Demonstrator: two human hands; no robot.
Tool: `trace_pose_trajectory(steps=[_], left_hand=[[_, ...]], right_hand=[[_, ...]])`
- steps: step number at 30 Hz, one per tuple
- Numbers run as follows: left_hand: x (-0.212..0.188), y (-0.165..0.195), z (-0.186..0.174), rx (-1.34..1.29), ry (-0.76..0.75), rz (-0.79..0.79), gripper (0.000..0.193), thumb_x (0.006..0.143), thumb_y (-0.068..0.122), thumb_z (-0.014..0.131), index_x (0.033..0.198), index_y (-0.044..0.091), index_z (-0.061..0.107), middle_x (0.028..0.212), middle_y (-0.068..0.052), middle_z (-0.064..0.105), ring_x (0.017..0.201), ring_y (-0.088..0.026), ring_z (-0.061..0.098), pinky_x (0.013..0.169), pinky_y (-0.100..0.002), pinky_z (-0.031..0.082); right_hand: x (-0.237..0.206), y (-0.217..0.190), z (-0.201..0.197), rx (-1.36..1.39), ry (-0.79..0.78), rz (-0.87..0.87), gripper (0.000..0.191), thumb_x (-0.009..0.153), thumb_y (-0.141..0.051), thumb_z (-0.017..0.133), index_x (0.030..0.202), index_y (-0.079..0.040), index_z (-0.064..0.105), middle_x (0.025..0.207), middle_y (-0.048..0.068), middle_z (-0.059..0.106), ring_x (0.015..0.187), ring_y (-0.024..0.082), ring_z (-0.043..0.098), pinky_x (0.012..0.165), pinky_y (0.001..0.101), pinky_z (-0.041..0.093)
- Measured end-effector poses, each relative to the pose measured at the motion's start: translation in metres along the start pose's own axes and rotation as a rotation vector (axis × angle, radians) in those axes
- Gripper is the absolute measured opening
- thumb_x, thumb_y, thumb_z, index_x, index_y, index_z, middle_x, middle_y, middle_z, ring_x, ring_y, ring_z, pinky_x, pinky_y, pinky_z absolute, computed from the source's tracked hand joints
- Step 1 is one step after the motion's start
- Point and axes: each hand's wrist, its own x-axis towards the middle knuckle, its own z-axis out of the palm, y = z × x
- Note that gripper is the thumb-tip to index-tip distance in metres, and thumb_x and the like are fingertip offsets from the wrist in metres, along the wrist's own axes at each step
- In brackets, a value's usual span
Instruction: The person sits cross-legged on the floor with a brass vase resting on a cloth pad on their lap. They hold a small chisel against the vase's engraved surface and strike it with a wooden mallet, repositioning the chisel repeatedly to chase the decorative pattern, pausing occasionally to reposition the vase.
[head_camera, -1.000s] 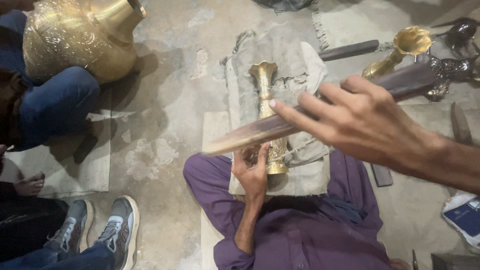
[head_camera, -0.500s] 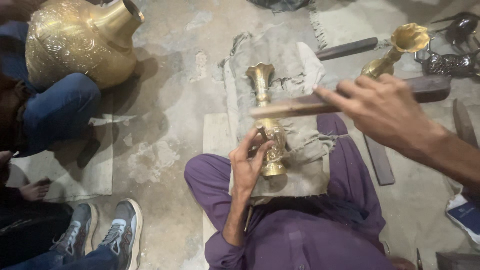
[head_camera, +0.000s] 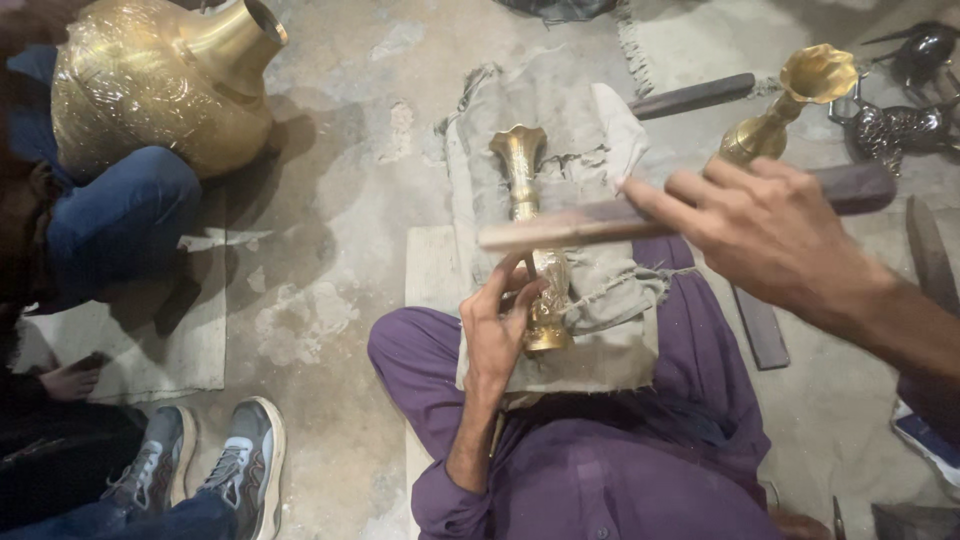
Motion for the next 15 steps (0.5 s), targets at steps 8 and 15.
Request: trace_pose_trajectory(steps=[8,15], left_hand=[[-0.002,-0.002,0.002,0.016,0.025,0.065,0.048,0.092,0.002,0.074,0.138,0.007,0.061,0.106,-0.015,0.079,0.096,-0.021,0.080,0.077,-0.035,0.067],[-0.005,0.001,0.004,0.021,0.042,-0.032,0.045,0.089,0.006,0.080,0.132,0.007,0.066,0.101,-0.014,0.080,0.088,-0.020,0.081,0.070,-0.034,0.067]], right_hand=[[0.002,0.004,0.007,0.266,0.095,0.059,0.057,0.093,-0.013,0.066,0.148,-0.023,0.054,0.108,0.004,0.072,0.084,0.020,0.072,0.073,0.0361,0.062],[0.006,-0.003,0.014,0.276,-0.037,0.075,0.053,0.094,-0.015,0.065,0.144,-0.028,0.054,0.101,0.003,0.075,0.084,0.017,0.074,0.069,0.0377,0.061]])
